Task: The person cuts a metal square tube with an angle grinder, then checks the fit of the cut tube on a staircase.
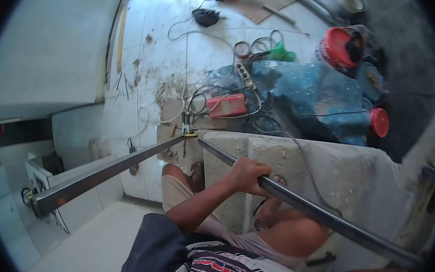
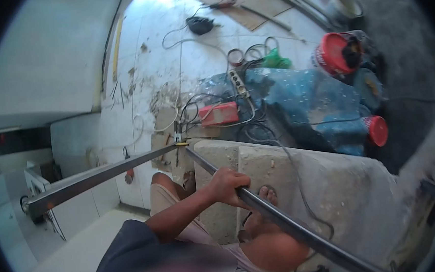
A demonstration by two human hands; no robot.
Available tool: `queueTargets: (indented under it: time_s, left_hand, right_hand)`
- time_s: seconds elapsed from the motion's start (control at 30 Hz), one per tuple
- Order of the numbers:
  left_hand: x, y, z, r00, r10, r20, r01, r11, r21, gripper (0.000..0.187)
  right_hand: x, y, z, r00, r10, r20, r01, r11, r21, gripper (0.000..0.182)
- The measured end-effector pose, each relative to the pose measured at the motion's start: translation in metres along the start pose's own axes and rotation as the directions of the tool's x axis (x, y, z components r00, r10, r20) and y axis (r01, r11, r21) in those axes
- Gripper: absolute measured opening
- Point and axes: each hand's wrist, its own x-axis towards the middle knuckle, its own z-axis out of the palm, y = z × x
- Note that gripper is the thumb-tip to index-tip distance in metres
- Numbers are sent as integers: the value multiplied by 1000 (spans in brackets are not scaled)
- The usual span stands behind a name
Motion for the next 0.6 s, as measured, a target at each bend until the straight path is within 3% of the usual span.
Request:
queueTargets:
  time_s: [0.03, 0.1, 0.2, 0.3, 0.47, 0.6]
  left_hand:
    - [2, -12, 4, 1000, -14, 3, 14, 1000, 8, 56]
    - [5, -31, 5, 999, -41, 15, 41, 999, -12, 53]
    - [0, -64, 16, 996, -87, 17, 87, 996, -12, 48]
    - [-8, -96, 20, 989, -146, -19, 147, 987, 59, 45]
    - [-32, -137, 15, 956, -289, -49, 293, 937, 190, 42]
    - [-41, -159, 20, 942, -328, -73, 336, 922, 194, 41]
  right_hand:
    - [-31, -2, 37, 1000, -3, 4, 3, 1000, 11, 30]
    - [-68, 0, 63, 995, 62, 80, -73, 988, 138, 50]
    - [-119, 42, 111, 941, 220, 257, -274, 941, 197, 49]
    - [-164, 66, 147, 892, 272, 362, -366, 904, 221, 49]
    - [-202, 86, 190, 881, 236, 409, -350, 908, 230, 51]
    - [-211, 90, 207, 908, 62, 414, -192, 940, 281, 55]
